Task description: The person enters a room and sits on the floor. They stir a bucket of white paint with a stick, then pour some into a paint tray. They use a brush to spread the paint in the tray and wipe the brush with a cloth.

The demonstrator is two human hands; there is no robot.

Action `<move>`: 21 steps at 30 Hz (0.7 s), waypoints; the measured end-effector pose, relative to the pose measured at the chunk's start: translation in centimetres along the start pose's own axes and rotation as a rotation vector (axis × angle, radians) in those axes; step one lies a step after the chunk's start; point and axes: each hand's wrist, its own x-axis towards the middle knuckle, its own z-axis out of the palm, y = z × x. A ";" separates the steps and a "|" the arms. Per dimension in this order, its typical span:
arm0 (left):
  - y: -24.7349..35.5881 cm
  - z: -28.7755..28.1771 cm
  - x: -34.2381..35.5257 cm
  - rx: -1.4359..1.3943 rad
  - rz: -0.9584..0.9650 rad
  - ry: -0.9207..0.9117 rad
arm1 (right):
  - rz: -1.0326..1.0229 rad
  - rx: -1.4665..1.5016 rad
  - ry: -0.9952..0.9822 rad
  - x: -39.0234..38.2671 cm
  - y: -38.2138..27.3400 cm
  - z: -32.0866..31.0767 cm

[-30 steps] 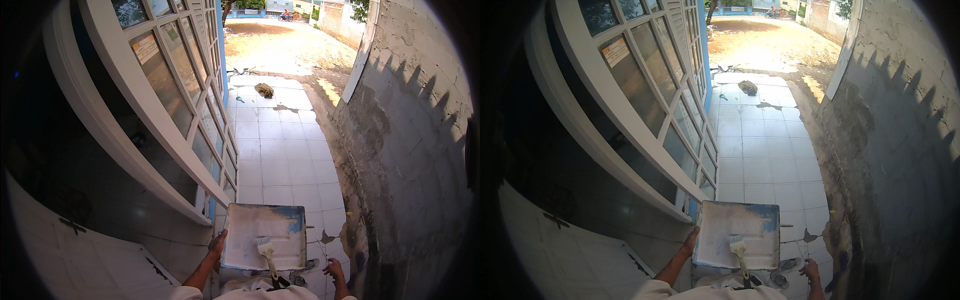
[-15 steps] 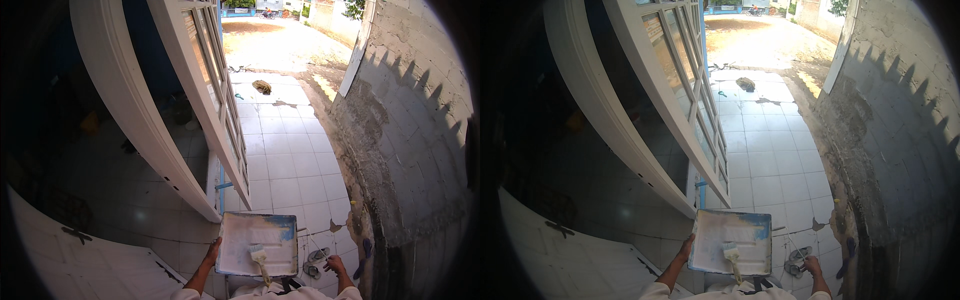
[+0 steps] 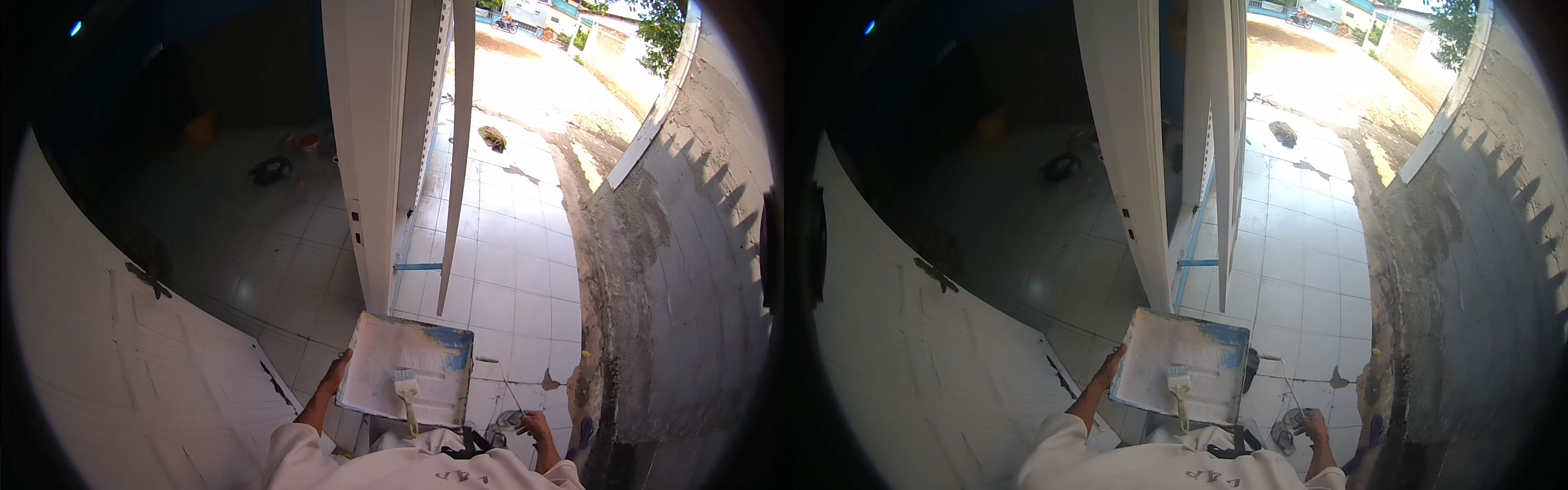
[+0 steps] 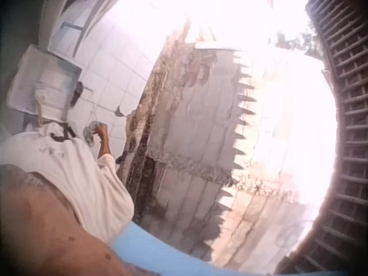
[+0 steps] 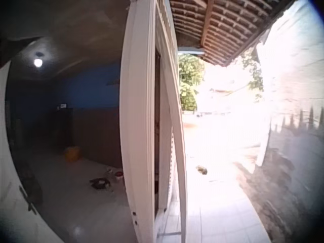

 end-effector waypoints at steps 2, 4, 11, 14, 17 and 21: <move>-0.3 -0.8 -1.1 0.011 0.011 0.011 | 0.009 -0.065 -0.031 1.1 0.4 -0.8; -2.1 -2.9 -1.6 -0.005 0.038 0.076 | 0.023 -0.139 -0.065 2.9 1.1 -0.9; -7.5 -10.3 -5.2 0.004 0.086 0.245 | 0.092 -0.366 -0.249 4.6 3.4 -0.5; -7.5 -12.9 -6.9 -0.054 0.025 0.308 | 0.136 -0.392 -0.249 5.0 6.1 -0.3; -6.0 -15.1 -8.6 -0.009 0.039 0.387 | 0.146 -0.478 -0.242 4.7 6.6 0.3; 0.9 -15.4 -10.3 0.029 0.076 0.369 | 0.130 -0.588 -0.229 3.6 6.4 1.4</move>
